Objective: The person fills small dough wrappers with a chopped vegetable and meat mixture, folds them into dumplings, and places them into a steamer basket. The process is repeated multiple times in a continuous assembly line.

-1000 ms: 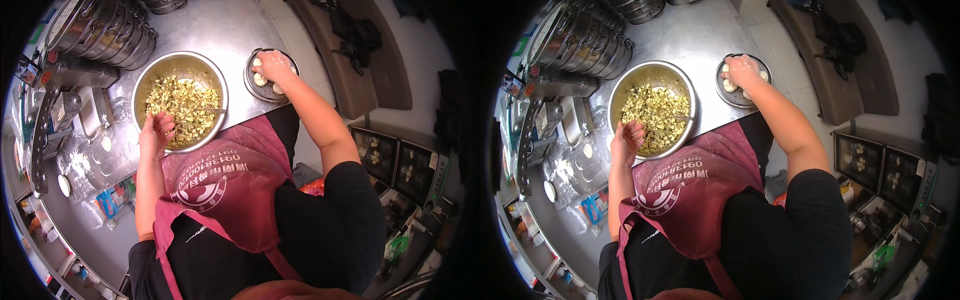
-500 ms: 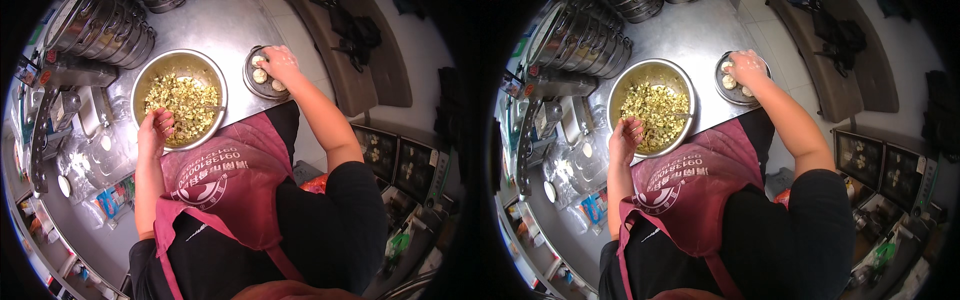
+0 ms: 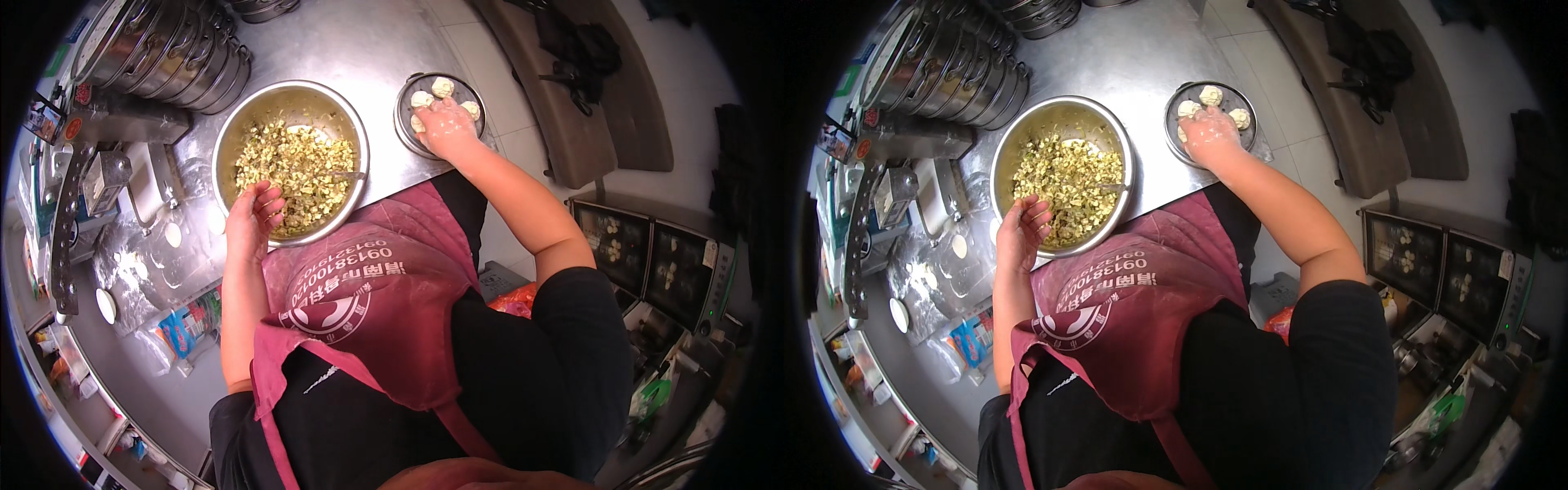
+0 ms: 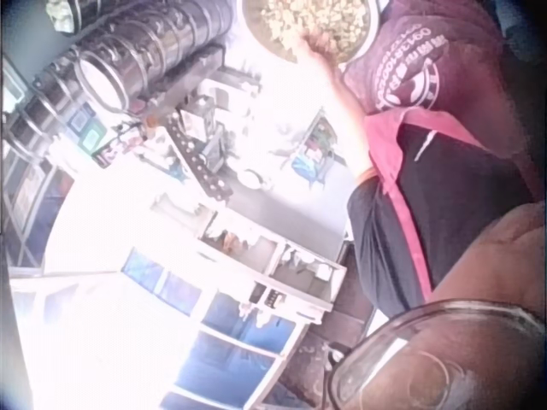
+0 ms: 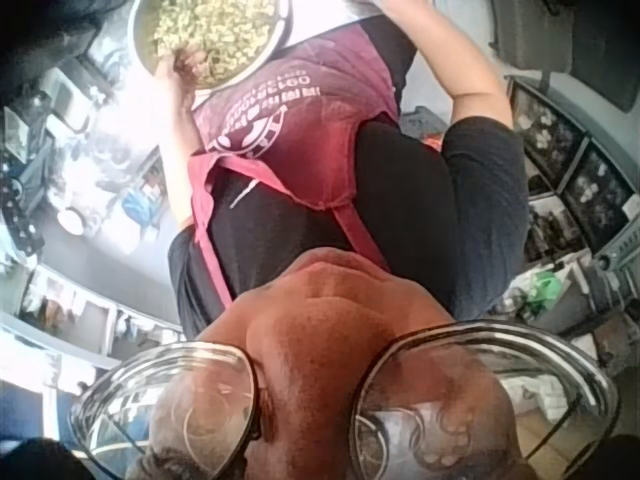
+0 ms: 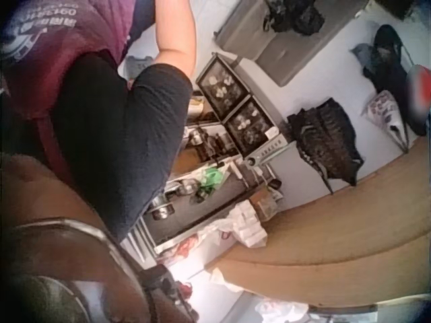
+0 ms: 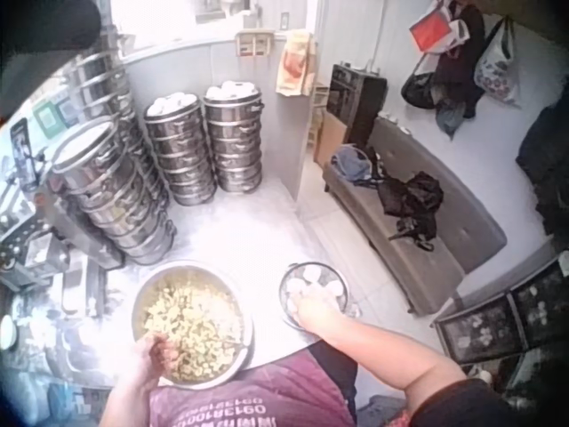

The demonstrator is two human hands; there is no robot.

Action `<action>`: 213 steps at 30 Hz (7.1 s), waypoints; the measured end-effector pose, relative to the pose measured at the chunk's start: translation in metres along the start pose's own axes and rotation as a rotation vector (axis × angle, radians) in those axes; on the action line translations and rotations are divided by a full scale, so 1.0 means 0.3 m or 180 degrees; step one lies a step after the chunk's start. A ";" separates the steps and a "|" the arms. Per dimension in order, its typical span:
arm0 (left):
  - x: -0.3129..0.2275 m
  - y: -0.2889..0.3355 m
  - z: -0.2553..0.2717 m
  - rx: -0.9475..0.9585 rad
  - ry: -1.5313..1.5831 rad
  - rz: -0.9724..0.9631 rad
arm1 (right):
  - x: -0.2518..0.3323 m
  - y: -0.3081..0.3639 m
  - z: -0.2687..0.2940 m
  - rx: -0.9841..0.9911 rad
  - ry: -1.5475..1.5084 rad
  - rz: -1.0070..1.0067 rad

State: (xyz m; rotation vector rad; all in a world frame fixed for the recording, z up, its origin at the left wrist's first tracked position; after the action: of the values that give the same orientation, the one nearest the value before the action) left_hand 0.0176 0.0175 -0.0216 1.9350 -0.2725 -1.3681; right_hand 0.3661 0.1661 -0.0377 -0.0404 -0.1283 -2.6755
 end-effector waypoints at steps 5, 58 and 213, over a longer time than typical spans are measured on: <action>0.001 -0.002 -0.011 0.0010 -0.0065 -0.0006 | -0.007 -0.003 -0.055 -0.0132 0.0116 0.0101; 0.005 -0.004 0.052 -0.0003 -0.0054 -0.0052 | -0.228 -0.101 0.192 -0.1123 -0.1110 -0.0815; -0.148 -0.069 -0.275 -0.0163 0.2797 -0.0560 | 0.695 0.051 0.028 -0.1210 -0.1848 0.0952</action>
State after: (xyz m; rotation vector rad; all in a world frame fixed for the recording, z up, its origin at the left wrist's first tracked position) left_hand 0.0675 0.0932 0.0100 2.3445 0.3585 -0.5023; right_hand 0.1864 0.0606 -0.0177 -0.8815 0.1933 -2.2773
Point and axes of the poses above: each hand's wrist, its own y-axis away from the middle knuckle, its own z-axis out of the back of the hand, x = y × z, the point moved 4 cm from there along -y, towards the middle knuckle
